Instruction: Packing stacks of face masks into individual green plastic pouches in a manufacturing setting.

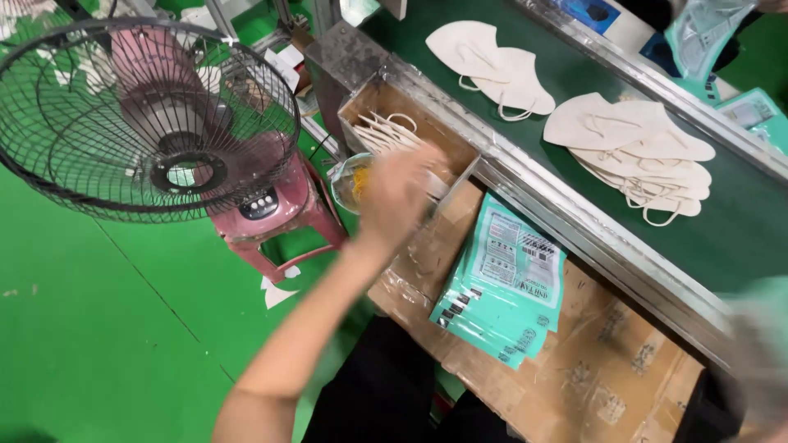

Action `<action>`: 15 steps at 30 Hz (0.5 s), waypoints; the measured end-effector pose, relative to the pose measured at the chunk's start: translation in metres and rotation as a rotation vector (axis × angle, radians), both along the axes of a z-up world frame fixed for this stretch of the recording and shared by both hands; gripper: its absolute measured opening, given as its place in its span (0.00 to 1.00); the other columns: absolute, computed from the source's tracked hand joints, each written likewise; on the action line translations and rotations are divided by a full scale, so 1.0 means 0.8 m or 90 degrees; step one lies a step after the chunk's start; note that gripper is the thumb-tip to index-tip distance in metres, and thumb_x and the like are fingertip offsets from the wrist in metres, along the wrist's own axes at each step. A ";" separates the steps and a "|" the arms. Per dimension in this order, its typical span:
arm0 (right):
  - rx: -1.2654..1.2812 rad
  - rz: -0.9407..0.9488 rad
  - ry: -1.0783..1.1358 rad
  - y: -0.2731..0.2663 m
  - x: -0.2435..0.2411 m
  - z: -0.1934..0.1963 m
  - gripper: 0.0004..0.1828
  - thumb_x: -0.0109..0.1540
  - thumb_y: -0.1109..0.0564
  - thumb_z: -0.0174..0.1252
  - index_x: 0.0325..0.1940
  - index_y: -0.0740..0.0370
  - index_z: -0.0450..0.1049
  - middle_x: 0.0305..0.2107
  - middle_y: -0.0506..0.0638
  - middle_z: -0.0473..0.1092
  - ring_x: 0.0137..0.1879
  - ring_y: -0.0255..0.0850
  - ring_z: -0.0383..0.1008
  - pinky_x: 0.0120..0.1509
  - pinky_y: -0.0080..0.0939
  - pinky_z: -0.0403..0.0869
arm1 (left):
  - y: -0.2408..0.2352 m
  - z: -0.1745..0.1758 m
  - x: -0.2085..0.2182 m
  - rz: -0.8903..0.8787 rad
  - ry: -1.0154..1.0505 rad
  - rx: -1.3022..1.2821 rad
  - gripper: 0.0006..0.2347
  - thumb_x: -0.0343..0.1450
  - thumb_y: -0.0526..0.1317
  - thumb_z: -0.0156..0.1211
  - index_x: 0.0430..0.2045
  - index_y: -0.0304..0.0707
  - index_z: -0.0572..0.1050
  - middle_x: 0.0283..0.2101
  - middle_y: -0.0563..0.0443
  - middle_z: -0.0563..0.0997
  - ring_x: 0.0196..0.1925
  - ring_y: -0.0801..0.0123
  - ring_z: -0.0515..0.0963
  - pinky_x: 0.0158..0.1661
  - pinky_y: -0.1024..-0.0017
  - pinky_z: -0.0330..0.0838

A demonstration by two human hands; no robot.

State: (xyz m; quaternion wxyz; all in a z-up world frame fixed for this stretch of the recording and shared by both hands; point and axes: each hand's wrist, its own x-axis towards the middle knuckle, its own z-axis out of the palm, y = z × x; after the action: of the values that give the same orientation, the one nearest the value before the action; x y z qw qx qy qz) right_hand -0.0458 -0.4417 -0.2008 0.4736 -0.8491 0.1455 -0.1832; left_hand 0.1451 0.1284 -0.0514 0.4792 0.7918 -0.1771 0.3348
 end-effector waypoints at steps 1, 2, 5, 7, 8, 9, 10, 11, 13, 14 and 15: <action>-0.024 -0.019 0.003 -0.039 0.033 0.001 0.11 0.67 0.59 0.59 0.47 0.72 0.73 0.40 0.58 0.74 0.43 0.44 0.75 0.49 0.44 0.74 | 0.031 -0.003 0.030 0.085 -0.019 0.085 0.12 0.72 0.34 0.58 0.49 0.36 0.76 0.50 0.43 0.80 0.54 0.51 0.78 0.58 0.61 0.70; -0.049 -0.036 0.006 -0.078 0.071 0.006 0.12 0.68 0.58 0.59 0.47 0.73 0.74 0.40 0.58 0.74 0.42 0.45 0.75 0.48 0.45 0.74 | 0.063 -0.005 0.061 0.173 -0.039 0.166 0.14 0.70 0.30 0.56 0.50 0.37 0.78 0.52 0.43 0.81 0.55 0.50 0.79 0.60 0.60 0.68; -0.132 -0.086 0.019 -0.121 0.182 0.034 0.16 0.72 0.54 0.57 0.49 0.75 0.75 0.40 0.60 0.75 0.41 0.46 0.75 0.46 0.47 0.74 | 0.106 -0.027 0.112 0.145 0.037 0.204 0.13 0.65 0.31 0.61 0.43 0.37 0.81 0.48 0.45 0.84 0.49 0.51 0.79 0.54 0.61 0.71; -0.188 -0.113 0.025 -0.076 0.195 0.049 0.20 0.74 0.51 0.56 0.50 0.76 0.76 0.40 0.61 0.75 0.40 0.48 0.75 0.45 0.48 0.74 | 0.110 -0.027 0.131 0.119 0.075 0.202 0.10 0.64 0.33 0.64 0.38 0.38 0.83 0.44 0.46 0.85 0.47 0.52 0.79 0.52 0.61 0.72; -0.215 -0.125 0.035 -0.036 0.197 0.045 0.21 0.76 0.50 0.56 0.50 0.76 0.76 0.40 0.62 0.75 0.40 0.48 0.75 0.44 0.49 0.74 | 0.113 -0.030 0.136 0.087 0.123 0.204 0.07 0.64 0.34 0.67 0.34 0.39 0.84 0.41 0.48 0.86 0.45 0.54 0.80 0.51 0.61 0.73; -0.216 -0.123 0.036 -0.016 0.193 0.051 0.21 0.76 0.50 0.56 0.50 0.76 0.76 0.40 0.62 0.75 0.40 0.48 0.75 0.44 0.49 0.74 | 0.112 -0.031 0.142 0.089 0.125 0.203 0.07 0.64 0.34 0.67 0.34 0.39 0.84 0.41 0.48 0.86 0.45 0.54 0.80 0.51 0.61 0.73; -0.417 -0.096 -0.125 0.005 0.186 0.055 0.16 0.74 0.55 0.52 0.55 0.73 0.74 0.45 0.60 0.75 0.47 0.47 0.75 0.54 0.44 0.75 | 0.111 -0.034 0.146 0.068 0.131 0.169 0.06 0.64 0.36 0.69 0.32 0.38 0.84 0.39 0.48 0.86 0.44 0.56 0.81 0.49 0.62 0.74; -0.608 -0.052 -0.292 0.025 0.179 0.058 0.14 0.73 0.60 0.49 0.59 0.71 0.72 0.50 0.60 0.74 0.54 0.47 0.75 0.64 0.41 0.77 | 0.111 -0.037 0.150 0.047 0.137 0.135 0.05 0.65 0.37 0.71 0.30 0.37 0.84 0.38 0.48 0.87 0.42 0.58 0.82 0.47 0.64 0.75; -0.483 -0.080 -0.222 0.013 0.187 0.037 0.17 0.72 0.59 0.49 0.61 0.72 0.72 0.49 0.62 0.75 0.53 0.49 0.77 0.60 0.44 0.76 | 0.111 -0.037 0.153 0.033 0.164 0.073 0.06 0.66 0.38 0.70 0.31 0.36 0.84 0.36 0.49 0.87 0.40 0.64 0.83 0.45 0.68 0.76; -0.358 -0.114 -0.154 0.007 0.186 0.027 0.20 0.71 0.57 0.50 0.62 0.74 0.73 0.47 0.64 0.76 0.52 0.52 0.78 0.57 0.48 0.76 | 0.109 -0.036 0.156 0.011 0.183 0.008 0.07 0.67 0.38 0.70 0.32 0.35 0.84 0.34 0.49 0.87 0.37 0.69 0.85 0.42 0.72 0.77; -0.355 -0.113 -0.147 -0.003 0.183 0.015 0.20 0.71 0.57 0.50 0.62 0.74 0.73 0.47 0.64 0.76 0.52 0.52 0.78 0.57 0.48 0.76 | 0.110 -0.039 0.155 0.010 0.190 0.012 0.07 0.67 0.38 0.70 0.32 0.35 0.84 0.34 0.49 0.87 0.37 0.69 0.85 0.42 0.72 0.77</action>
State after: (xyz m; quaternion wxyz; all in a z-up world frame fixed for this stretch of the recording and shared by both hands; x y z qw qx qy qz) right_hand 0.1004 -0.4438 -0.1888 0.2177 -0.9038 0.1089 -0.3519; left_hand 0.2692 0.2160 -0.0823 0.4899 0.8387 -0.1009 0.2156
